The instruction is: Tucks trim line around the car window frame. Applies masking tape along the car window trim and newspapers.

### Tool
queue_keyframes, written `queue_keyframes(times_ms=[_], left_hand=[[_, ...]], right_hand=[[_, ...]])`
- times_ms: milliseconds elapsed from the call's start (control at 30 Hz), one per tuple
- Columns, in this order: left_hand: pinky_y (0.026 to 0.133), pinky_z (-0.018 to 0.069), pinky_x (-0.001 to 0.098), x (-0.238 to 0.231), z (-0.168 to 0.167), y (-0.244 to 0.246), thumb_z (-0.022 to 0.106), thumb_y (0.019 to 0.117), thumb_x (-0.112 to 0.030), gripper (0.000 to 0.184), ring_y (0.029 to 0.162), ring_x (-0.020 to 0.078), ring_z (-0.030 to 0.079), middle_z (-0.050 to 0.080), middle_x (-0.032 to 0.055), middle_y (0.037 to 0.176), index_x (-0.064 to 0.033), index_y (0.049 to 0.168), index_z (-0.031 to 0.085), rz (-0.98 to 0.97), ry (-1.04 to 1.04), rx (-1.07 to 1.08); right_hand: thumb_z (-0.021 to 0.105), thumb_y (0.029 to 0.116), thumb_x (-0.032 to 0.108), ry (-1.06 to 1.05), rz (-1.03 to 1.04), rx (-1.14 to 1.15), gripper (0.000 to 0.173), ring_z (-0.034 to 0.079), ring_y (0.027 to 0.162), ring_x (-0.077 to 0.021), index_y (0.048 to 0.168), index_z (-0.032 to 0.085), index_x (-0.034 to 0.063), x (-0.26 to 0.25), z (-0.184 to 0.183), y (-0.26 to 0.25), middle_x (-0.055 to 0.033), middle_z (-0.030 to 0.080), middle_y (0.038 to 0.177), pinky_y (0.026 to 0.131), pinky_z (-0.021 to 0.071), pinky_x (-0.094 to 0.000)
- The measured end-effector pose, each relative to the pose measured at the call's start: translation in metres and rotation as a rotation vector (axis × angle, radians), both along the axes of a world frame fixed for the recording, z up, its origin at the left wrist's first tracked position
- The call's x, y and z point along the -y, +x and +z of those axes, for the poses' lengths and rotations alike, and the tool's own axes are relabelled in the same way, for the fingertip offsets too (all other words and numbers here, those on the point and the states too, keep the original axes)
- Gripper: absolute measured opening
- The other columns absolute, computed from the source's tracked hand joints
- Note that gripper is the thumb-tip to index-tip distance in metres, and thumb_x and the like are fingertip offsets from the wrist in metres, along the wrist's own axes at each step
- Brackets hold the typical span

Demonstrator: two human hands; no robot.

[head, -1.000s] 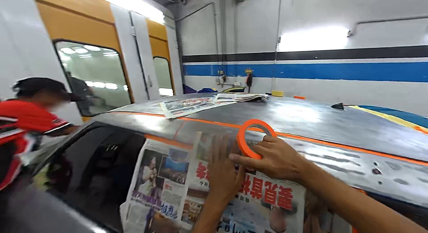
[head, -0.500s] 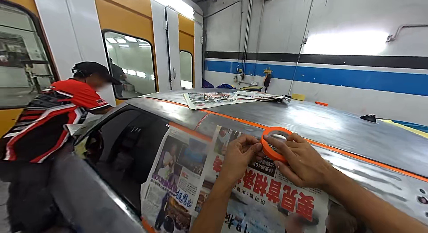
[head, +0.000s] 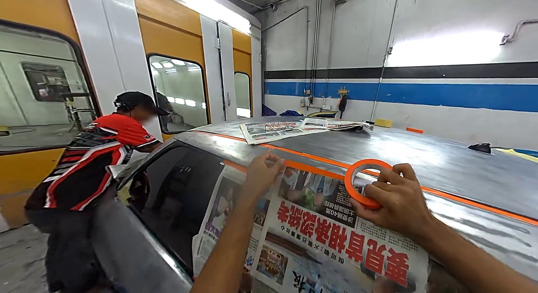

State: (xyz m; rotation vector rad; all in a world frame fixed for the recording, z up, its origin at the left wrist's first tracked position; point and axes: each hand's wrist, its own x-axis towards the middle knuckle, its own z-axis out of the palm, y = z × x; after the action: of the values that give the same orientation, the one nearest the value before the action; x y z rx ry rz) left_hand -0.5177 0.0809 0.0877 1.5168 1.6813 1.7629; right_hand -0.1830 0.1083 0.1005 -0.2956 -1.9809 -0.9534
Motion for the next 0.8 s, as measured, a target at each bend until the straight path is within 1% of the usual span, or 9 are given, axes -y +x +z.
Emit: queue_keyframes(times_ms=[100,167,233,267,333,400,500,600,800], left_hand=[[0.069,0.0586,0.043,-0.007,0.003,0.008,0.078,0.0925,-0.02,0.017,0.067,0.0203,0.069,0.073,0.0095,0.082,-0.0048,0.093,0.071,0.155,-0.025,-0.05],[0.071,0.0564,0.0475,-0.003,0.009,0.015,0.082,0.0889,-0.023,0.02,0.074,0.0241,0.068,0.071,0.0118,0.09,-0.006,0.092,0.072,0.249,-0.058,-0.098],[0.083,0.0521,0.0616,0.001,0.013,0.012,0.087,0.0827,-0.029,0.041,0.095,0.0409,0.064,0.064,0.0255,0.109,0.0012,0.106,0.072,0.332,-0.056,-0.117],[0.089,0.0483,0.0689,0.004,0.011,0.01,0.089,0.0792,-0.032,0.061,0.107,0.0503,0.06,0.06,0.0329,0.12,0.0054,0.12,0.064,0.387,-0.036,-0.12],[0.091,0.0433,0.0727,0.005,0.001,0.021,0.082,0.0849,-0.024,0.059,0.115,0.0573,0.054,0.055,0.0371,0.126,0.0075,0.128,0.057,0.504,0.094,-0.177],[0.101,0.0454,0.065,0.005,-0.023,0.057,0.059,0.1,-0.017,0.037,0.122,0.0486,0.056,0.058,0.0294,0.132,0.004,0.13,0.059,0.507,0.217,-0.399],[0.118,0.0351,0.0554,-0.006,-0.067,0.112,0.037,0.1056,-0.038,0.057,0.145,0.0367,0.043,0.052,0.0166,0.152,-0.0009,0.145,0.055,0.425,0.322,-0.643],[0.119,0.0328,0.0558,-0.009,-0.072,0.12,0.033,0.1034,-0.048,0.067,0.148,0.037,0.039,0.047,0.0162,0.156,-0.001,0.149,0.051,0.449,0.318,-0.654],[0.118,0.0333,0.0573,-0.003,-0.063,0.13,0.031,0.1027,-0.049,0.072,0.148,0.0418,0.038,0.044,0.0217,0.157,0.003,0.15,0.047,0.477,0.228,-0.636]], right_hand=[[0.068,0.0879,0.044,-0.003,-0.013,0.046,0.039,0.047,0.059,-0.012,0.061,0.056,0.0186,-0.001,-0.001,0.001,0.0067,0.046,0.052,0.078,0.0362,-0.0392],[0.067,0.088,0.044,-0.015,-0.023,0.059,0.039,0.048,0.059,-0.0121,0.06,0.056,0.0187,-0.002,0.0,0.002,0.0067,0.046,0.052,0.078,0.0363,-0.0393],[0.067,0.0878,0.045,-0.013,-0.041,0.068,0.038,0.049,0.06,-0.0122,0.061,0.058,0.0189,-0.002,0.0,0.002,0.0068,0.047,0.053,0.078,0.0379,-0.0395],[0.067,0.088,0.045,-0.014,-0.047,0.077,0.037,0.05,0.06,-0.0126,0.063,0.06,0.0187,-0.002,-0.002,0.003,0.0065,0.048,0.053,0.077,0.0383,-0.0398],[0.066,0.0881,0.046,-0.014,-0.065,0.093,0.036,0.051,0.061,-0.0131,0.065,0.062,0.0191,-0.001,-0.003,0.003,0.0069,0.049,0.054,0.077,0.0388,-0.04],[0.067,0.0883,0.047,-0.029,-0.078,0.103,0.035,0.052,0.063,-0.0129,0.066,0.063,0.0199,-0.001,-0.002,0.003,0.0075,0.05,0.055,0.079,0.0391,-0.0402],[0.065,0.0912,0.051,-0.051,-0.101,0.116,0.038,0.055,0.068,-0.0131,0.069,0.065,0.0206,0.0,0.0,0.01,0.0075,0.054,0.058,0.083,0.0397,-0.0409],[0.059,0.0971,0.056,-0.085,-0.217,0.046,0.044,0.062,0.075,-0.0178,0.075,0.068,0.0184,0.014,0.008,0.051,0.0048,0.061,0.065,0.087,0.0438,-0.046],[0.056,0.0954,0.053,-0.069,-0.558,-0.174,0.051,0.054,0.057,-0.021,0.064,0.064,0.0143,0.064,0.01,0.139,0.0001,0.056,0.055,0.076,0.04,-0.0498]])
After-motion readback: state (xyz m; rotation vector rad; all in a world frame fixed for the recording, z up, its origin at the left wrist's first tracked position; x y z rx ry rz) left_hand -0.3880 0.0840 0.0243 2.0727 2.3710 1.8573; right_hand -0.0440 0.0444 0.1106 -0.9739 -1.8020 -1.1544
